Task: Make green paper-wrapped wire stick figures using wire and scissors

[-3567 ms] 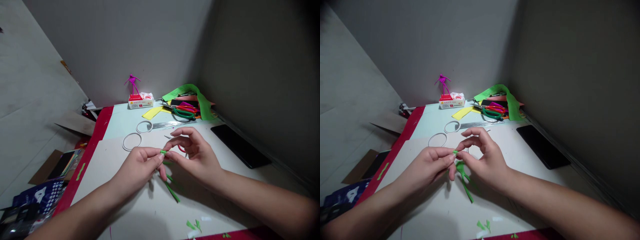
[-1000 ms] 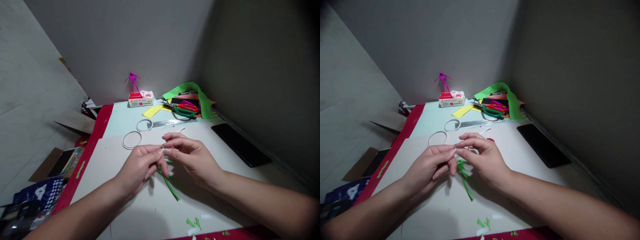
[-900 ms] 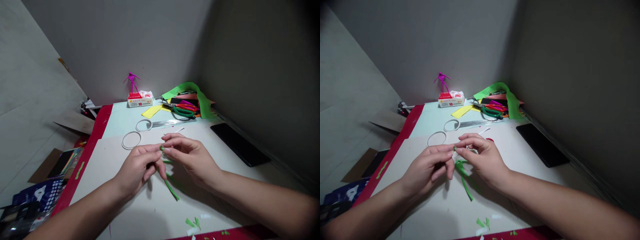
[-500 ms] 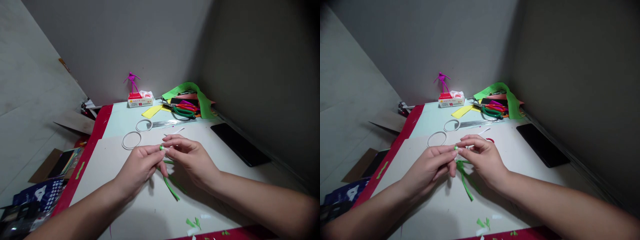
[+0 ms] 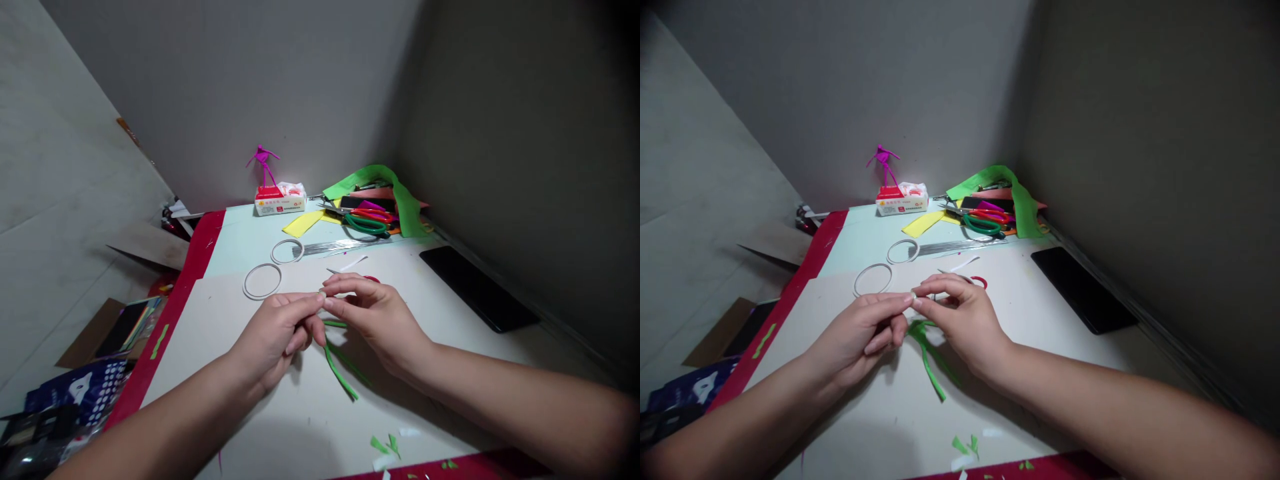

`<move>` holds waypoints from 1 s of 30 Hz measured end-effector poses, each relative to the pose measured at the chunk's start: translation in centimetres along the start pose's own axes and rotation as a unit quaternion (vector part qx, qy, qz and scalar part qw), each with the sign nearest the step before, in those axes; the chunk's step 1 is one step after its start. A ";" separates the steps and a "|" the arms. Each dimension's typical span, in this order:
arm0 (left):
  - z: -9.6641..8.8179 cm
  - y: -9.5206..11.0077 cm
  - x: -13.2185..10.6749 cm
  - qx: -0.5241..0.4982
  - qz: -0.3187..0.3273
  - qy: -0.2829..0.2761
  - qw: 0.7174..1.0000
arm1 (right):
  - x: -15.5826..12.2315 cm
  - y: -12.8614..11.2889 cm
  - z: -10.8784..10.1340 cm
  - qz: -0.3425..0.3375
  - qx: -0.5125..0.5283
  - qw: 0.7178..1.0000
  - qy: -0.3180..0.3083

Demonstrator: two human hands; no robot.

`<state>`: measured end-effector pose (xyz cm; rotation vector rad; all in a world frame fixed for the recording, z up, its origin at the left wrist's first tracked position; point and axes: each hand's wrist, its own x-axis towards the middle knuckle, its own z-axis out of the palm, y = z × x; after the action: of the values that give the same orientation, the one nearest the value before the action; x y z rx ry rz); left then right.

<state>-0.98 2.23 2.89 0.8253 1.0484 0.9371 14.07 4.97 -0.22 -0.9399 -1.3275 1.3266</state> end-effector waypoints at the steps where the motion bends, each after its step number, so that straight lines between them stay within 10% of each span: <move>1: 0.0 0.0 0.0 -0.003 -0.001 -0.001 1.000 | 0.0 0.0 0.0 -0.012 -0.011 1.000 -0.002; 9: -0.2 0.5 -0.1 -0.034 -0.019 -0.027 0.999 | -0.4 -0.3 -0.5 -0.164 -0.139 0.977 -0.004; 24: -0.8 0.7 -0.1 -0.094 -0.026 -0.064 0.993 | 0.1 -1.0 -1.6 -0.416 -0.336 0.845 -0.015; 30: -0.7 0.5 -0.2 -0.070 -0.032 -0.046 0.996 | 0.1 -1.7 -1.6 -0.318 -0.268 0.908 -0.038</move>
<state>-1.83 2.35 3.20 0.7087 0.9129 0.8991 15.83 5.26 1.32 -0.7031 -1.9038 0.4999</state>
